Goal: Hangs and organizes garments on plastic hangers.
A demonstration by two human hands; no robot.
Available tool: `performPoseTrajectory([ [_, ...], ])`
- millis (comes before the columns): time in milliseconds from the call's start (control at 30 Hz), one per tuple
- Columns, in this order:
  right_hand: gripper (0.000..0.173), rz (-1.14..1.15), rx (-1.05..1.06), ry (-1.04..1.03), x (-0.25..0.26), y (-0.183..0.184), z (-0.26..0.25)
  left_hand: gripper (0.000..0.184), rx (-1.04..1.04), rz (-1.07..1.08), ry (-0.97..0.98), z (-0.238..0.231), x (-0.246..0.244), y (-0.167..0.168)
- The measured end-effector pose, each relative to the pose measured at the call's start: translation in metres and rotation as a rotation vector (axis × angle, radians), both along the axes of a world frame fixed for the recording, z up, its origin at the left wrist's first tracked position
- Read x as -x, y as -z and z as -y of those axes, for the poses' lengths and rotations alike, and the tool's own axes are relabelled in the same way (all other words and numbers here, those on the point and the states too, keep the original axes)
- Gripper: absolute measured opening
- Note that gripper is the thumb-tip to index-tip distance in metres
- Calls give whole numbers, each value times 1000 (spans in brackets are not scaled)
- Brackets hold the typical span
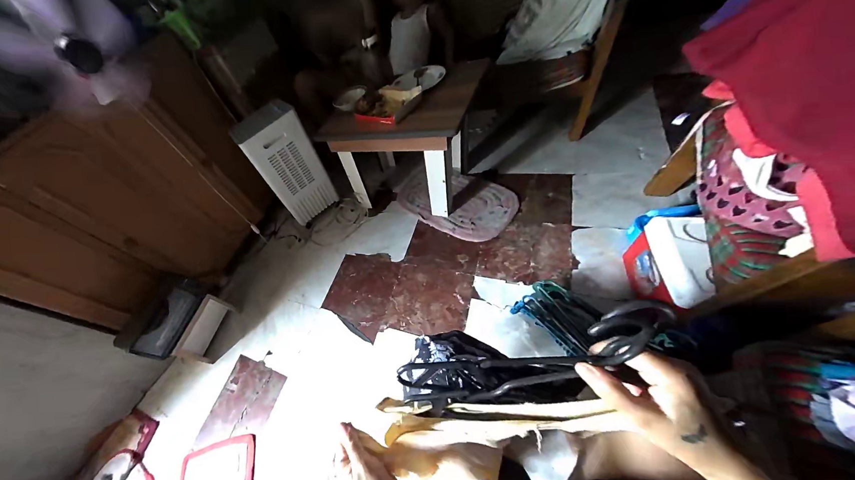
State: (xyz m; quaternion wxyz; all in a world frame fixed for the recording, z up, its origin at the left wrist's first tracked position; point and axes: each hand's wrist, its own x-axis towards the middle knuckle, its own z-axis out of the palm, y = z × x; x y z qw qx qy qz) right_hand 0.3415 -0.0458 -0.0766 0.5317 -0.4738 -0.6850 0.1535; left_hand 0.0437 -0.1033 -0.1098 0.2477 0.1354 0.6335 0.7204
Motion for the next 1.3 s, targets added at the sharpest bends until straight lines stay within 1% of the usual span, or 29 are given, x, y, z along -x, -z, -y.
performPoseTrajectory([
  [33, 37, -85, 7, -32, 2, 1, 1, 41, 88, -34, 63, 1, 2, 9],
  [67, 33, -172, 14, -64, 4, 3, 2, 38, 193, -79, 169, 2, 4, 16],
  [133, 25, -286, 30, -105, 8, 4, 1, 34, 413, -193, 443, 5, 6, 19],
  [167, 23, -309, 38, -120, 9, 4, 0, 32, 463, -249, 551, 5, 5, 17],
  [200, 23, -314, 44, -128, 9, 6, -1, 31, 448, -284, 588, 6, 3, 19],
  [233, 24, -297, 48, -132, 9, 8, -3, 31, 375, -285, 541, 6, 2, 23],
  [300, 32, -209, 71, -118, 6, 9, -4, 36, 153, -196, 305, 4, 6, 27],
  [367, 39, -96, 123, -96, 4, 8, -5, 39, -32, -100, 143, 0, 14, 10],
  [467, 45, 50, 179, -87, 2, 10, -5, 39, -154, -28, 113, -7, 10, -11],
  [533, 48, 77, 188, -86, 2, 13, -5, 38, -163, 74, 149, -11, 4, -16],
  [600, 46, 32, 197, -128, -1, 14, -7, 38, -124, 130, 153, -16, 0, -14],
  [700, 37, -148, 192, -207, -9, 9, -12, 36, 15, 96, 137, -18, -1, 5],
  [767, 24, -285, 271, -205, -13, 4, -15, 38, 111, 126, 148, -19, -1, 21],
  [833, 25, -334, 355, -152, -17, 5, -17, 34, 248, 163, 255, -14, -3, 25],
  [867, 27, -312, 361, -137, -18, 6, -18, 27, 301, 107, 331, -11, -4, 27],
  [900, 29, -283, 347, -134, -18, 8, -19, 17, 330, -6, 424, -7, -4, 28],
  [933, 28, -268, 325, -153, -16, 9, -20, 27, 321, -122, 513, -3, -3, 27],
  [967, 26, -272, 317, -182, -12, 10, -19, 42, 270, -243, 574, -1, -3, 27],
  [1000, 22, -293, 327, -210, -7, 10, -17, 47, 168, -344, 605, -1, -3, 26],
  [1033, 20, -319, 356, -233, -2, 9, -15, 43, 35, -399, 627, -3, -4, 21],
  [1067, 18, -346, 392, -246, 3, 7, -12, 31, -111, -389, 670, -5, -5, 14],
  [1100, 17, -364, 434, -261, 8, 6, -10, 21, -224, -328, 763, -7, -6, 5],
  [1133, 15, -378, 471, -282, 12, 5, -8, 19, -297, -261, 899, -10, -7, -4],
  [1200, 15, -374, 512, -320, 17, 2, -7, 24, -405, -147, 1178, -17, -8, -14],
  [1267, 20, -334, 540, -372, 17, 0, -7, 36, -489, 16, 1359, -24, -12, -13],
  [1300, 23, -309, 545, -395, 15, 0, -7, 40, -506, 149, 1431, -25, -14, -11],
])
